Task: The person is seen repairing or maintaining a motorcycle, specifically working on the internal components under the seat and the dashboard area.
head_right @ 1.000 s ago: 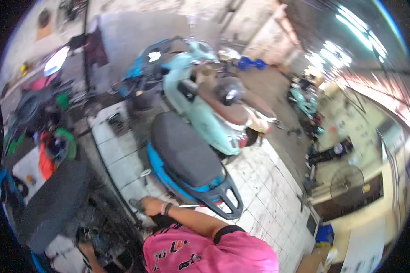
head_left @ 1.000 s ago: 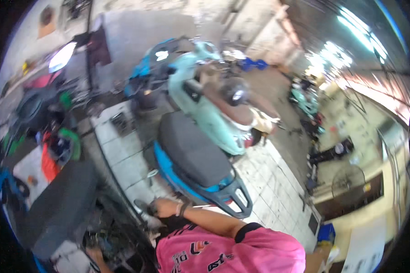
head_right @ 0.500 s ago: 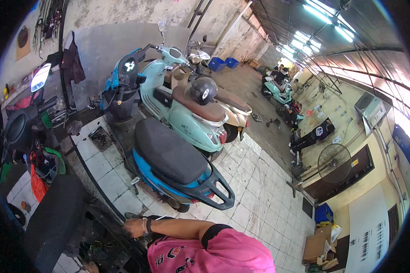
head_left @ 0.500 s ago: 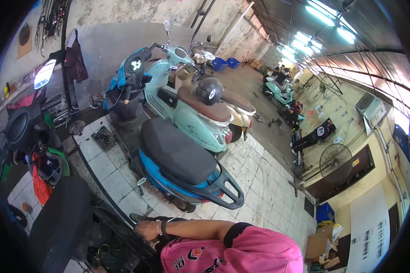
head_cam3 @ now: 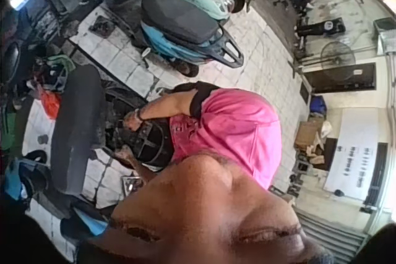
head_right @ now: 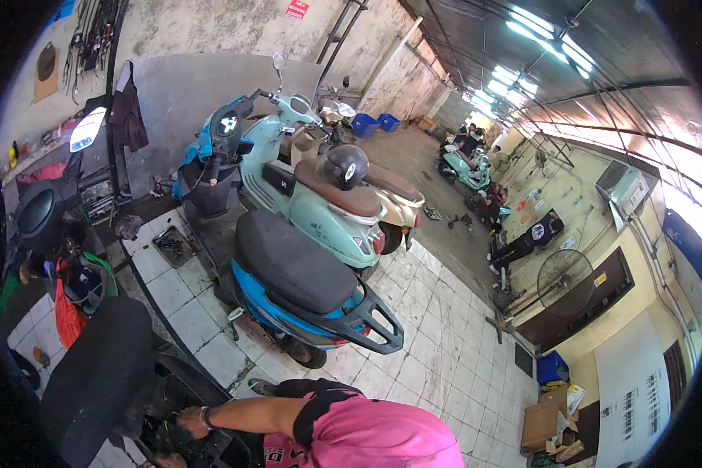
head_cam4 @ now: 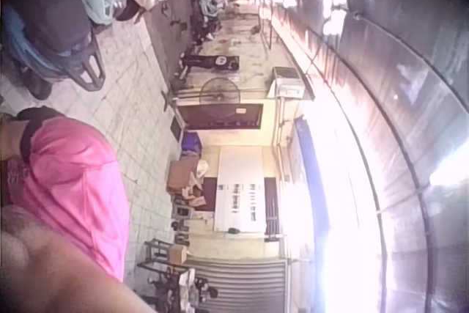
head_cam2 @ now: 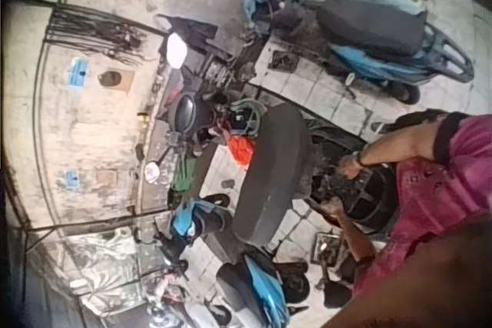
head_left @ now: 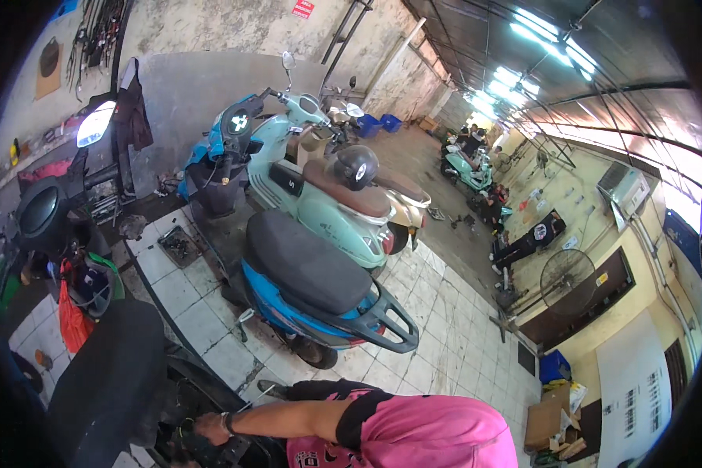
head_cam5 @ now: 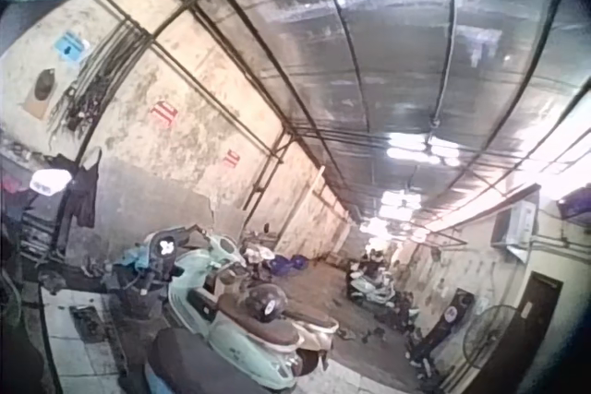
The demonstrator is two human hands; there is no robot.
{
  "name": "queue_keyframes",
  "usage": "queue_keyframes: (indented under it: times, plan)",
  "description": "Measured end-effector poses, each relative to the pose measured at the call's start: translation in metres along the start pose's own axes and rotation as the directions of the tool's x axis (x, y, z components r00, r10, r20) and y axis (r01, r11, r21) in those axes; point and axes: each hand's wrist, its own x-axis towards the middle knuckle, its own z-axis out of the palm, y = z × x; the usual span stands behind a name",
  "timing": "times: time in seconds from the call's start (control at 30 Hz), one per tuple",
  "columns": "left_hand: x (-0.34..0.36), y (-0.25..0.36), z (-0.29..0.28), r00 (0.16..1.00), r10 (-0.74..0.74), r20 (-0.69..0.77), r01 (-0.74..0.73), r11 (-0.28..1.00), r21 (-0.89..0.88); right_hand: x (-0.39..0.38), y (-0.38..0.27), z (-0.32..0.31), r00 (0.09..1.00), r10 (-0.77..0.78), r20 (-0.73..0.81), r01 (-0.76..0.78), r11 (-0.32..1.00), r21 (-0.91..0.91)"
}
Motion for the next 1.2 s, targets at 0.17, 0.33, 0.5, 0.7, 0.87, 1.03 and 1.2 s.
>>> queue_keyframes:
  times: [0.17, 0.33, 0.5, 0.7, 0.87, 1.03, 1.2]
  plan:
    - [0.006, -0.020, 0.003, 1.000, 0.004, 0.004, -0.004, 1.000, -0.019, 0.045, -0.030, 0.033, 0.997, 0.019, -0.081, -0.021, 0.999, -0.024]
    - [0.011, -0.036, 0.004, 0.999, 0.013, 0.034, -0.013, 1.000, -0.022, 0.053, -0.053, 0.040, 0.962, 0.009, -0.272, -0.015, 1.000, -0.020]
    - [0.012, -0.049, 0.005, 0.999, 0.016, 0.046, -0.015, 0.999, -0.029, 0.050, -0.050, 0.044, 0.958, 0.070, -0.277, -0.051, 0.996, 0.073]
    - [0.002, -0.065, 0.000, 0.999, 0.013, 0.045, -0.012, 1.000, -0.021, 0.094, -0.007, 0.113, 0.960, -0.069, -0.272, 0.015, 0.980, -0.196]
    - [-0.008, -0.101, -0.007, 0.999, 0.009, 0.033, -0.008, 1.000, -0.015, 0.081, -0.025, 0.108, 0.965, 0.176, -0.193, -0.086, 0.912, 0.401]
    - [-0.051, -0.114, -0.027, 0.921, 0.382, -0.081, -0.389, 0.915, -0.110, 0.045, -0.068, 0.001, 0.969, 0.124, -0.216, -0.123, 0.992, 0.019]
    - [-0.071, -0.030, -0.038, 0.992, 0.110, 0.057, -0.102, 0.986, -0.130, 0.047, -0.062, -0.040, 0.993, -0.038, -0.110, 0.048, 0.995, 0.086]
